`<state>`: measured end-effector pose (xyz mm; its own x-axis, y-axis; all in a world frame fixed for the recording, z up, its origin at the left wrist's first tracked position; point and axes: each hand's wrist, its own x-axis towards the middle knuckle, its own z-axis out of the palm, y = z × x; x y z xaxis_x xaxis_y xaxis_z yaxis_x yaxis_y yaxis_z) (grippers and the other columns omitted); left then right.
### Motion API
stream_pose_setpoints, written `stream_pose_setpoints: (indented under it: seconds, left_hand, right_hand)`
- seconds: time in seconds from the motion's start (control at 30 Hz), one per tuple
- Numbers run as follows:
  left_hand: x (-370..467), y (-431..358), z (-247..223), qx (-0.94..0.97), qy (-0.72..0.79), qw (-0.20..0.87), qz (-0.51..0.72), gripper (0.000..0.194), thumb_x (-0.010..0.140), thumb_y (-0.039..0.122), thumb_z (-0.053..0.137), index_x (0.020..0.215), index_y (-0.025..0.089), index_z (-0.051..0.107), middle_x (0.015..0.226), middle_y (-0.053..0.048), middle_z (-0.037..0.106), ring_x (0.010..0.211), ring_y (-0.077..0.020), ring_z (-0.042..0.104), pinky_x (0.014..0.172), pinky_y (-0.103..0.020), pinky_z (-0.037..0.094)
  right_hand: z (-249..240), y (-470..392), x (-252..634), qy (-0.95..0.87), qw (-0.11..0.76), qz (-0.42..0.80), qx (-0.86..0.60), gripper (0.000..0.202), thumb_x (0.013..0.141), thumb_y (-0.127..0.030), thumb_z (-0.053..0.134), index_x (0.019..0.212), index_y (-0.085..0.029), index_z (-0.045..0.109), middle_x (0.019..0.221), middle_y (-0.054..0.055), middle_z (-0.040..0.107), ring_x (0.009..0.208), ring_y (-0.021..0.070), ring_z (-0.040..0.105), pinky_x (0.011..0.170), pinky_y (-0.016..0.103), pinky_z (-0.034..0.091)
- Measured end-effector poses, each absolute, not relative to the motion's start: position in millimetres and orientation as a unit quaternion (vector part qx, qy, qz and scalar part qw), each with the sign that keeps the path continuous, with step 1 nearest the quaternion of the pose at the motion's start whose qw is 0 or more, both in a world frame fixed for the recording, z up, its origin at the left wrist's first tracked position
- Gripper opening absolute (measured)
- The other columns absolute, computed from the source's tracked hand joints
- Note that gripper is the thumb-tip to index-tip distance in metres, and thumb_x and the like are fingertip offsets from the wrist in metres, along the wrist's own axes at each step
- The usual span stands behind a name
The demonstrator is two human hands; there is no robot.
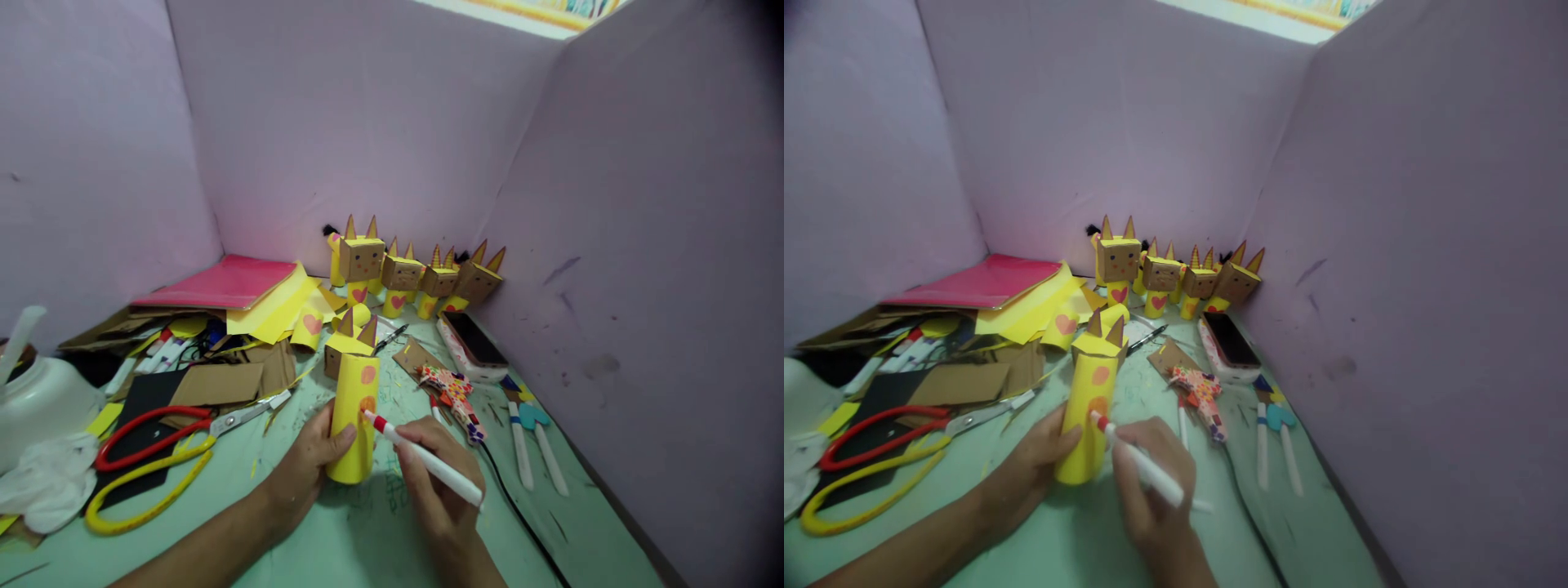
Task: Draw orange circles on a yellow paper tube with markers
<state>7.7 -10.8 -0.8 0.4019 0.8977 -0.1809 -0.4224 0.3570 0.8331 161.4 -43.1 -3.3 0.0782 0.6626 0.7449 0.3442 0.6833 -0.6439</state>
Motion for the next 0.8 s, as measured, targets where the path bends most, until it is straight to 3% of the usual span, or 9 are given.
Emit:
stream_pose_setpoints:
  seconds: [0.5, 0.8]
  left_hand:
    - [9, -11, -9, 0.405, 0.349, 0.732, 0.423, 0.055, 0.068, 0.037, 0.071, 0.115, 0.018, 0.050, 0.092, -0.006, 0.064, 0.083, -0.0201, 0.058, 0.072, -0.030, 0.044]
    - [7, -10, -12, 0.418, 0.349, 0.726, 0.420, 0.052, 0.071, 0.038, 0.069, 0.114, 0.018, 0.049, 0.093, -0.006, 0.065, 0.084, -0.0212, 0.059, 0.072, -0.031, 0.044]
  right_hand:
    - [-5, -43, 160, -0.696, 0.598, 0.055, -0.394, 0.022, 0.081, -0.005, 0.051, 0.095, -0.019, 0.060, 0.074, 0.003, 0.064, 0.062, 0.0148, 0.058, 0.055, 0.026, 0.044]
    - [-7, -42, 160, -0.699, 0.598, 0.074, -0.387, 0.022, 0.079, -0.004, 0.052, 0.095, -0.018, 0.061, 0.076, 0.004, 0.065, 0.064, 0.0147, 0.059, 0.057, 0.026, 0.046]
